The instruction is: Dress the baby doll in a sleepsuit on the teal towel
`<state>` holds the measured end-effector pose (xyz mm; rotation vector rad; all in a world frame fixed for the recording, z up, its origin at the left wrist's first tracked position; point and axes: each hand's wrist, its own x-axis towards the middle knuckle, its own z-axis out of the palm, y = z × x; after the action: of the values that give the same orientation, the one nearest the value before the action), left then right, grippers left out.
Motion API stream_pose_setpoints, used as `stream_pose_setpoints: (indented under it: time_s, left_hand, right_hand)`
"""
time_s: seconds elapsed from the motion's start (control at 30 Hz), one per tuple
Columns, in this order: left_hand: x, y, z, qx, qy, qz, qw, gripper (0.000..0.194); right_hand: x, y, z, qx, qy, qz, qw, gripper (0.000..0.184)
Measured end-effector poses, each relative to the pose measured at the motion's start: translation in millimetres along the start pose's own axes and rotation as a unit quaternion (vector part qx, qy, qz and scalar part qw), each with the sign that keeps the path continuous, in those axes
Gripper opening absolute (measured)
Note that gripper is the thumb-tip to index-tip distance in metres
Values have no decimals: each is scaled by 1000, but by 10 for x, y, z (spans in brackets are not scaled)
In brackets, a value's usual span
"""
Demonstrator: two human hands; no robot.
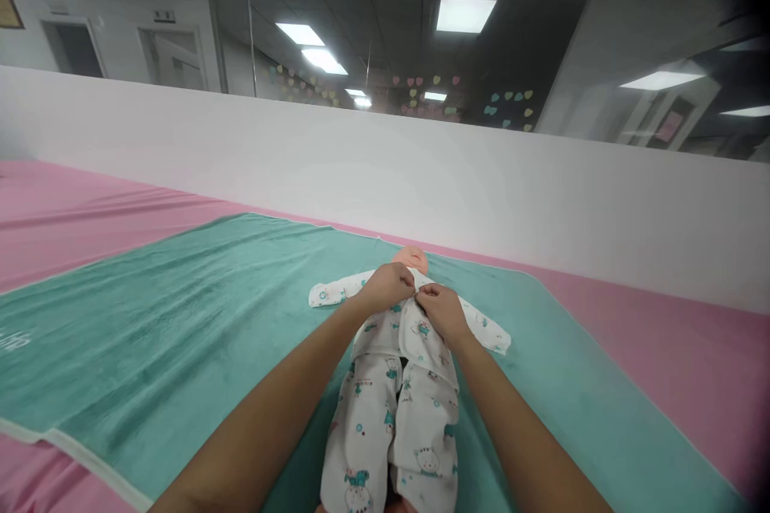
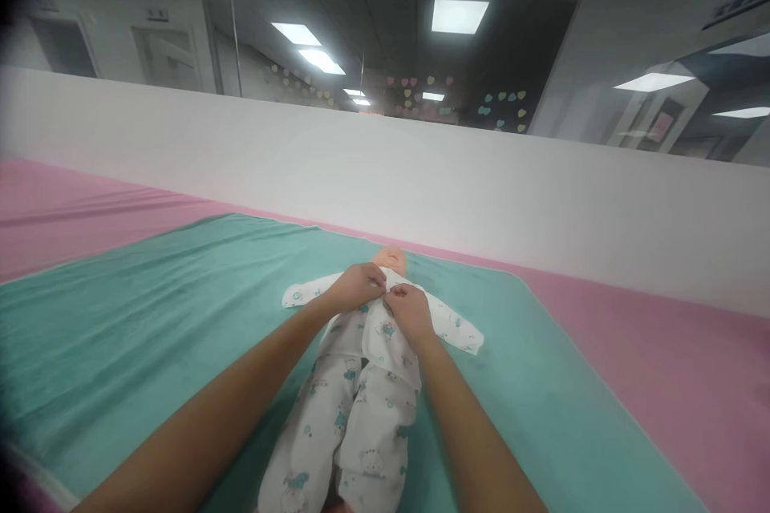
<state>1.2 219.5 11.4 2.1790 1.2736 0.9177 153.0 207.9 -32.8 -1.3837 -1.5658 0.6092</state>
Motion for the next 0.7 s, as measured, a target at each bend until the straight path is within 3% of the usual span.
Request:
stream_pose_setpoints:
  time_s: [0.23, 0.5, 0.7]
  left_hand:
    - [31, 24, 31, 31, 29, 19, 999, 18]
    - [29, 39, -17, 19, 15, 15, 1000, 17]
    - [57, 47, 43, 93, 7, 28, 995, 15]
  right_hand:
    - [6, 62, -3, 79, -22, 39, 996, 16]
    - [-9, 47, 13, 130, -15, 49, 990, 18]
    - [-16, 48, 15, 140, -10, 46, 989, 21]
